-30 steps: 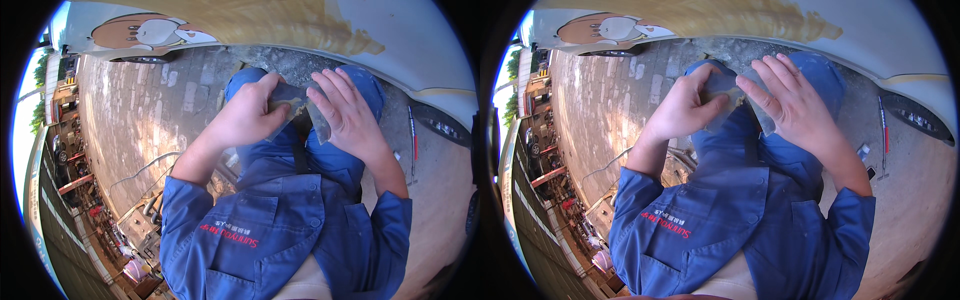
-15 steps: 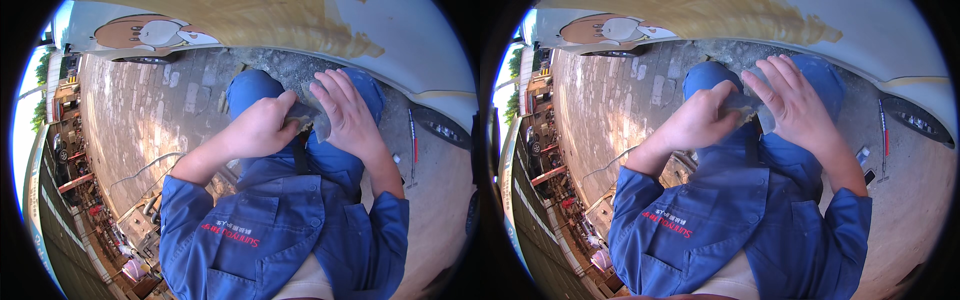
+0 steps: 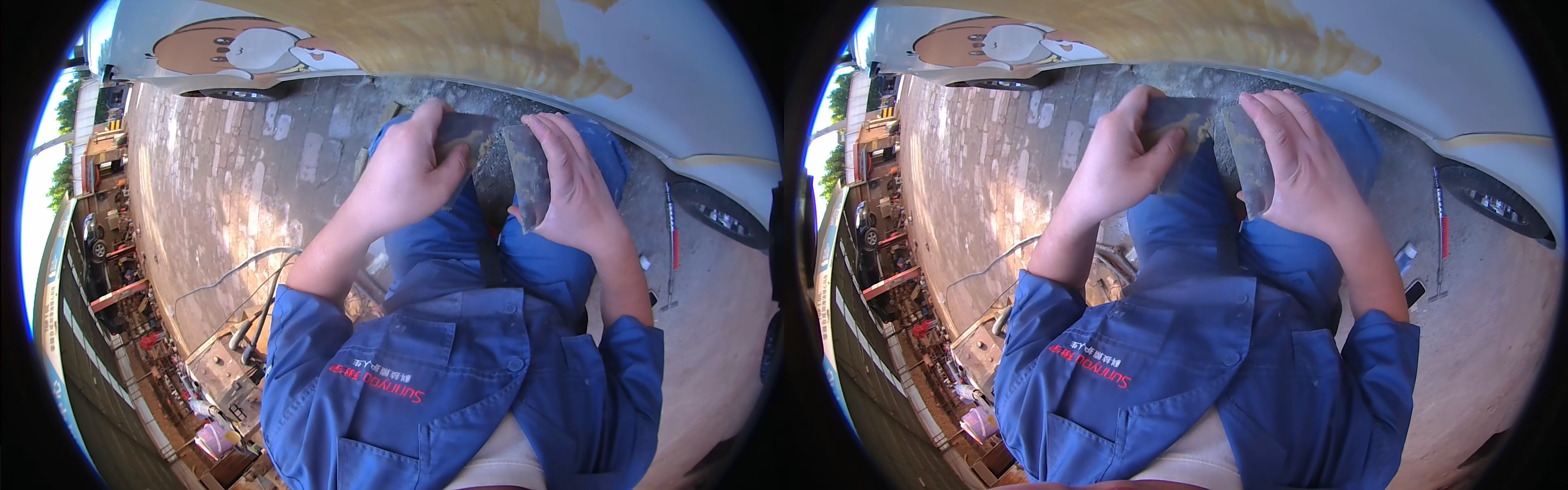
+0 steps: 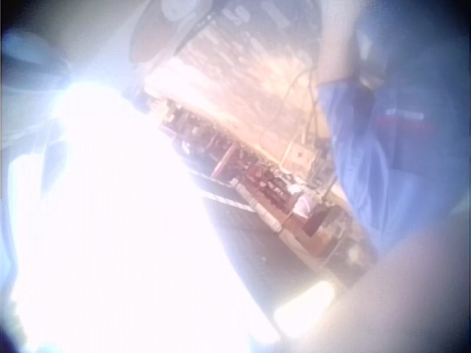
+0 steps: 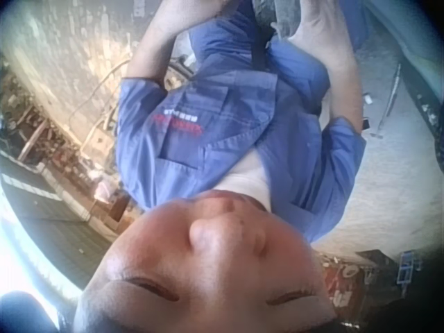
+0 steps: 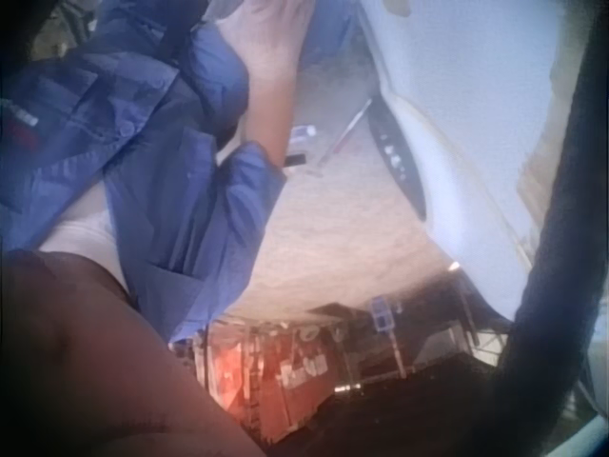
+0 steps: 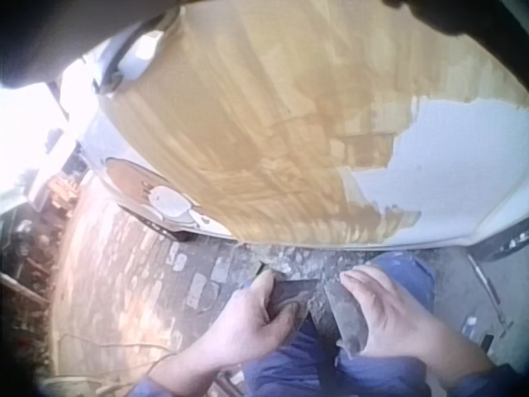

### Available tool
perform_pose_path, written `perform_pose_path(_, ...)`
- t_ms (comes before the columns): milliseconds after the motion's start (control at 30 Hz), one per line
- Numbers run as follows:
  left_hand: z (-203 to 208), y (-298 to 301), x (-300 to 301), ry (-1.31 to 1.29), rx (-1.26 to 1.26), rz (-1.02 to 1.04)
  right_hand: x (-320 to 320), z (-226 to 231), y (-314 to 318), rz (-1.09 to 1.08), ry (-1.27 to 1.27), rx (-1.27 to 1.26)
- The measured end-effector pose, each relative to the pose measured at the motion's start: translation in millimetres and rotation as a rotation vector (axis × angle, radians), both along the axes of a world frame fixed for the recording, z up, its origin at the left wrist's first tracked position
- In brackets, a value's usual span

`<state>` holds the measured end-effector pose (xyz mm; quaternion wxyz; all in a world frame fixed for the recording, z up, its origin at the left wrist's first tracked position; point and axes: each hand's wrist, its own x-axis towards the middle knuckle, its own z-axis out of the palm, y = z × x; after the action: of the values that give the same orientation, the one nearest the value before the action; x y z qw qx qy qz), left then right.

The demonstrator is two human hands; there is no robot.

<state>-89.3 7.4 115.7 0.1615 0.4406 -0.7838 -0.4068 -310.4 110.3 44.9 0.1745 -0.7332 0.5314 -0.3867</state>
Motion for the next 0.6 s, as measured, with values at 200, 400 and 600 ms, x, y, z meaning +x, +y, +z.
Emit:
perform_pose_path(200, -26.7, 4.0, -1.7, 0.634, 0.318, 0.177, 12.8, -16.7, -3.2, 0.320, -1.136, 0.418)
perform_pose_path(400, -52.8, 32.5, -28.4, 0.664, 0.300, 0.187, 14.9, -32.2, 16.4, 0.413, -1.349, 0.617)
perform_pose_path(600, -47.6, 52.0, -33.2, 0.487, 0.244, 0.023, 12.5, -43.0, 19.8, 0.495, -1.271, 0.615)
